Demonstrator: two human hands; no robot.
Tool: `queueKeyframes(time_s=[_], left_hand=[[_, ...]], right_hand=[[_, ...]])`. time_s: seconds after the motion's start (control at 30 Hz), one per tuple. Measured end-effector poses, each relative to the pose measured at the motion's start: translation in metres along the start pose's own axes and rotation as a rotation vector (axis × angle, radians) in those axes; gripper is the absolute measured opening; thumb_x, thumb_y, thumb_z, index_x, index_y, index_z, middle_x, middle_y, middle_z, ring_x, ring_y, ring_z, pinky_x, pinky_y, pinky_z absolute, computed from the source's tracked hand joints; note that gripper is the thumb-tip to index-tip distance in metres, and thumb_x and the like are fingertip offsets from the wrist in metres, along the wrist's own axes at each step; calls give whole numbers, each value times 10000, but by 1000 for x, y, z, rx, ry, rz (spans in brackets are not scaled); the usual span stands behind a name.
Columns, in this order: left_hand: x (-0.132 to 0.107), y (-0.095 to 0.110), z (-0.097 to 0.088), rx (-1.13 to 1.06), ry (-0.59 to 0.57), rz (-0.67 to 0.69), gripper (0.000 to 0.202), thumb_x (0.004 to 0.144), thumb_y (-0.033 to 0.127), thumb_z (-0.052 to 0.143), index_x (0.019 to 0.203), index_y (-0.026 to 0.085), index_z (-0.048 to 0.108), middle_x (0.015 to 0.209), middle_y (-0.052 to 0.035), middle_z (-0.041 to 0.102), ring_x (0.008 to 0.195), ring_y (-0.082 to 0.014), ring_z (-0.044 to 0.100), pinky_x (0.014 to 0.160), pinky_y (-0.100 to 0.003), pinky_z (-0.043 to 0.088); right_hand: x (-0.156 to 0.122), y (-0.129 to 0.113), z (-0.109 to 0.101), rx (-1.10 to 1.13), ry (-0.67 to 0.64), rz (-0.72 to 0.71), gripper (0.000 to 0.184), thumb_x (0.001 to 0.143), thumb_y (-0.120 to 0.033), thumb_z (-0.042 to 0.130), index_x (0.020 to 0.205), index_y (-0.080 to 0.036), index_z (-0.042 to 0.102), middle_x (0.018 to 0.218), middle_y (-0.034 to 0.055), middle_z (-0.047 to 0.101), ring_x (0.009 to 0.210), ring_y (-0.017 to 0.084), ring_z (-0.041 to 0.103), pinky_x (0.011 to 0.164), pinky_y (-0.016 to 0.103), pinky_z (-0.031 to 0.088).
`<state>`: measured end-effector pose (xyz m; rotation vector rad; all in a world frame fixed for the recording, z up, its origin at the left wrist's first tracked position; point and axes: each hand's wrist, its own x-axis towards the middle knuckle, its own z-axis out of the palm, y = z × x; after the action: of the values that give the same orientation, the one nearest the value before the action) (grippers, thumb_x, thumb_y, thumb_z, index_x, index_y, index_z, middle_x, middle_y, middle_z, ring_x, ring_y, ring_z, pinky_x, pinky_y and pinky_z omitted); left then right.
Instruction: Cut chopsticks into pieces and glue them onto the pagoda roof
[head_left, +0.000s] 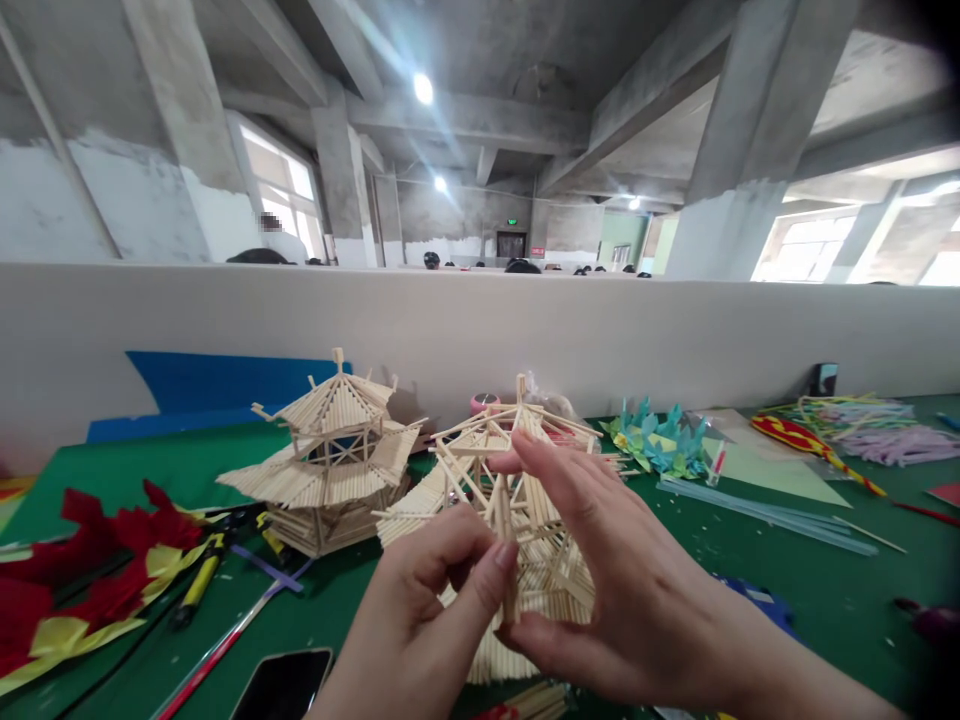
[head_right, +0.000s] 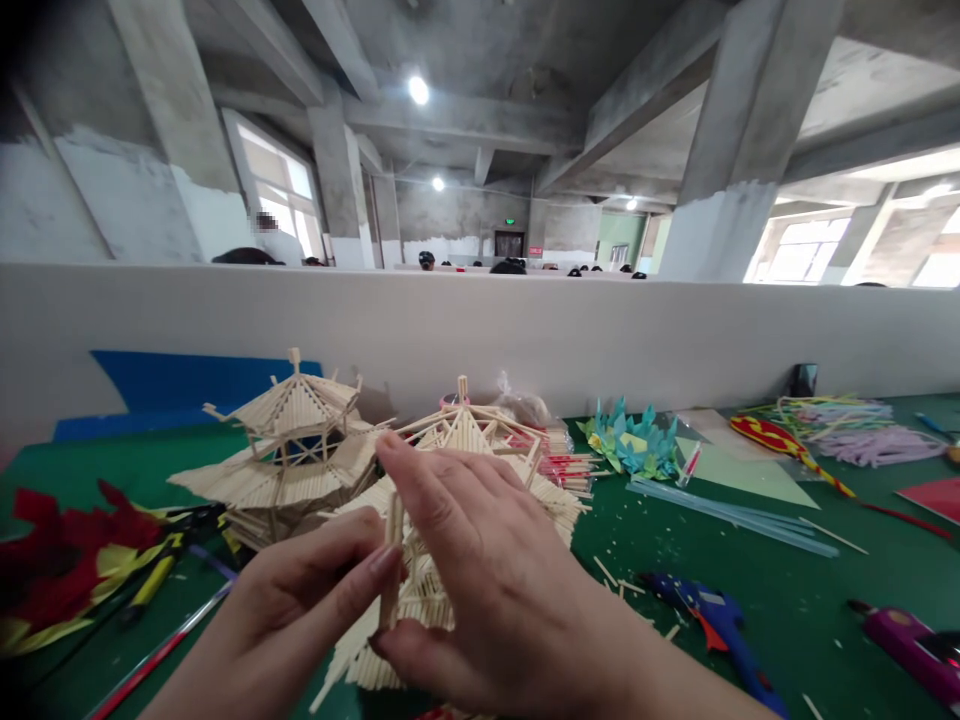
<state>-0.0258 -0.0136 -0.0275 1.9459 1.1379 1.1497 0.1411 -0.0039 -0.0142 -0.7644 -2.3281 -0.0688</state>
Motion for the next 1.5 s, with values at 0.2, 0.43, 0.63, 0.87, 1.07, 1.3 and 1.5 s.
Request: queueKeyframes(time_s=[0.2,0.43,0.63,0.87,1.07,1.3,1.5], left_hand=[[0,5,2,-117,-45,-48,279,815,319,449,578,185,507,575,16,467,562,-116,423,508,-208,391],[0,5,3,-175,-59,-65,266,815,313,457,585,185,495,598,10,495,595,-126,457,544,-216,407],[-3,1,4,-207,-77,-84,251,819,302,465,604,179,511,598,22,465,582,-111,416,530,-200,385],[-5,2,5,-251,-79,-110,262,814,303,477,590,170,512,594,25,451,581,-106,401,528,-193,362],[-1,1,7,-326,-96,-195,253,799,310,502,598,161,538,613,17,479,609,-113,407,557,-201,353],[4,-4,5,-552,-128,-306,320,794,357,526,542,160,520,530,40,433,536,-92,343,522,-214,298],[3,-4,1,-549,-135,-336,339,814,397,469,588,162,563,571,25,446,565,-105,345,537,-232,295]], right_hand=[[-1,2,-2,58,-21,-8,846,726,-237,558,1369,-165,12,1327,52,385,1197,175,346,1008,315,298],[-3,2,-1,68,-45,-9,866,726,-253,578,1370,-169,5,1323,52,388,1183,178,362,1008,312,301],[-3,3,0,63,-45,4,868,722,-259,589,1370,-168,18,1322,45,395,1177,171,370,1004,298,307],[-2,4,0,53,-42,-18,850,729,-243,567,1370,-157,14,1340,58,378,1182,178,366,989,310,322],[-2,5,1,54,-44,-21,843,721,-233,574,1366,-143,38,1339,59,375,1203,155,334,1005,275,287],[0,7,1,31,-8,-33,787,760,-279,552,1363,-153,62,1342,62,367,1210,142,320,1011,280,273],[-1,8,1,-11,13,-33,803,743,-261,564,1364,-156,67,1339,55,377,1204,159,334,1015,307,271]])
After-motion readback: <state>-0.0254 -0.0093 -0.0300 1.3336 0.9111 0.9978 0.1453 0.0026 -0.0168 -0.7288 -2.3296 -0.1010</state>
